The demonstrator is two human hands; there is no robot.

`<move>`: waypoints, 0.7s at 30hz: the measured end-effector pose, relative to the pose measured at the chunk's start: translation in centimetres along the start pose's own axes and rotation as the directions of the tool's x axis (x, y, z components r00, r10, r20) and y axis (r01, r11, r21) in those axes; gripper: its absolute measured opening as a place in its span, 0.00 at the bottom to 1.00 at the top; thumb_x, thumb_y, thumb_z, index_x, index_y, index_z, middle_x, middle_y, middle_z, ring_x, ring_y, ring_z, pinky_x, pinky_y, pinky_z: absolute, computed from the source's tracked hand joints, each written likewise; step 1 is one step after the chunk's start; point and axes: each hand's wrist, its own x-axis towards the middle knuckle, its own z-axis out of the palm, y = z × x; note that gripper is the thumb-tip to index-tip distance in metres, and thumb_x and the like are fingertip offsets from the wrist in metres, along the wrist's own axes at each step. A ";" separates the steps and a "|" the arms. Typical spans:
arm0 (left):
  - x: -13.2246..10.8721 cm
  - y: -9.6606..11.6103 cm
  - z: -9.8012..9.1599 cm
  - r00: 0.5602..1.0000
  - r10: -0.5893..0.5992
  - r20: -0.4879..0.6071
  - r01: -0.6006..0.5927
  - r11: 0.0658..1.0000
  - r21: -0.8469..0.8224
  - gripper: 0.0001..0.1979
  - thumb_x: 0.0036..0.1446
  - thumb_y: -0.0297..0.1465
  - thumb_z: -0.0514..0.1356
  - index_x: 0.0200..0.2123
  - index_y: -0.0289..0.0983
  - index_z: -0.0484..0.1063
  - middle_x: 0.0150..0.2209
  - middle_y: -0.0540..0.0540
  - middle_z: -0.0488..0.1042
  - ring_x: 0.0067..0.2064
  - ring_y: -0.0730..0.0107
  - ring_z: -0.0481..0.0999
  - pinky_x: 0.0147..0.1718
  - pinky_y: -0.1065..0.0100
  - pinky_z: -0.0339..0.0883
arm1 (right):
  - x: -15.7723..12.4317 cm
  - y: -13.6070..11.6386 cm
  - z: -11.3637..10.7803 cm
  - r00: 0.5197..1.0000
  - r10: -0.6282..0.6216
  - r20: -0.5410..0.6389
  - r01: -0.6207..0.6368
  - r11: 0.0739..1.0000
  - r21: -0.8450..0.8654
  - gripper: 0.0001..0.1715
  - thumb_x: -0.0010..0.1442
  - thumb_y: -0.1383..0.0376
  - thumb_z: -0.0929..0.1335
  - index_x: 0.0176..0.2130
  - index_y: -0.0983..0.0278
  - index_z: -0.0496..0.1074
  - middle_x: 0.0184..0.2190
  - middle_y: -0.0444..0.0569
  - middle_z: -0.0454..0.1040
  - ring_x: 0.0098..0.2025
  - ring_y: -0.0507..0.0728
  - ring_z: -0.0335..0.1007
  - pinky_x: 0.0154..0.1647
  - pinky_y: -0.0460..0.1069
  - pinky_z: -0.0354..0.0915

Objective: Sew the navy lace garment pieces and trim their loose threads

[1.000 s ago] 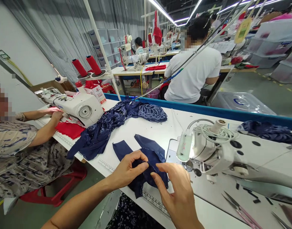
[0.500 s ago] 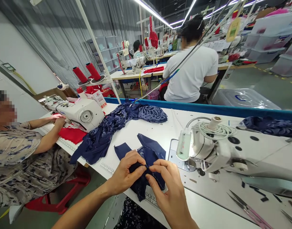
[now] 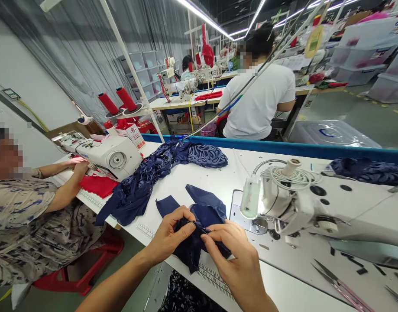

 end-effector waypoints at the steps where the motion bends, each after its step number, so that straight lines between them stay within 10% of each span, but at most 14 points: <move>1: -0.2 -0.3 0.2 0.999 -0.030 -0.017 0.029 0.999 -0.027 0.08 0.63 0.34 0.58 0.34 0.37 0.69 0.33 0.50 0.67 0.37 0.72 0.66 0.40 0.71 0.61 | 0.0 -0.1 0.2 0.999 -0.025 -0.032 0.024 0.999 -0.030 0.10 0.62 0.62 0.69 0.28 0.58 0.70 0.31 0.43 0.76 0.35 0.55 0.73 0.60 0.58 0.60; 8: -0.8 -3.2 -2.1 0.972 -0.030 -0.232 0.077 0.977 0.198 0.08 0.63 0.36 0.54 0.34 0.38 0.66 0.34 0.49 0.69 0.38 0.67 0.69 0.40 0.68 0.65 | 3.1 -2.4 4.4 0.981 0.089 0.171 -0.102 0.992 0.068 0.06 0.61 0.64 0.64 0.34 0.60 0.72 0.30 0.47 0.76 0.32 0.56 0.72 0.35 0.51 0.66; 11: -0.5 1.1 -6.3 0.974 0.128 -0.187 -0.039 0.908 0.417 0.06 0.63 0.32 0.53 0.35 0.39 0.68 0.34 0.48 0.71 0.40 0.64 0.70 0.43 0.63 0.63 | 6.1 -5.8 5.2 0.965 0.076 0.251 -0.122 0.978 0.171 0.10 0.59 0.67 0.65 0.26 0.61 0.67 0.21 0.40 0.69 0.25 0.51 0.67 0.31 0.48 0.65; 14: 0.5 7.5 -8.9 0.918 0.390 -0.074 -0.199 0.614 0.764 0.07 0.64 0.30 0.54 0.38 0.43 0.72 0.36 0.49 0.72 0.42 0.63 0.70 0.47 0.59 0.60 | 7.9 -8.9 4.2 0.943 0.081 0.322 -0.211 0.895 0.393 0.10 0.64 0.58 0.64 0.32 0.60 0.68 0.23 0.38 0.69 0.23 0.48 0.67 0.26 0.44 0.66; 17: 2.9 9.5 -6.6 0.914 0.395 0.090 -0.304 0.522 0.797 0.09 0.62 0.27 0.53 0.35 0.43 0.72 0.34 0.51 0.73 0.40 0.64 0.71 0.49 0.58 0.58 | 7.0 -8.2 2.0 0.845 0.232 0.482 -0.512 0.613 0.602 0.21 0.60 0.46 0.64 0.35 0.61 0.66 0.24 0.41 0.70 0.23 0.51 0.70 0.23 0.47 0.70; 21: 7.0 2.2 2.4 0.955 0.010 0.295 -0.201 0.755 0.625 0.09 0.56 0.22 0.54 0.30 0.39 0.72 0.30 0.50 0.71 0.34 0.67 0.70 0.36 0.66 0.61 | 2.4 -1.4 -1.0 0.751 0.533 0.389 -0.656 0.669 0.349 0.21 0.61 0.47 0.61 0.30 0.61 0.61 0.19 0.43 0.70 0.23 0.54 0.72 0.19 0.47 0.67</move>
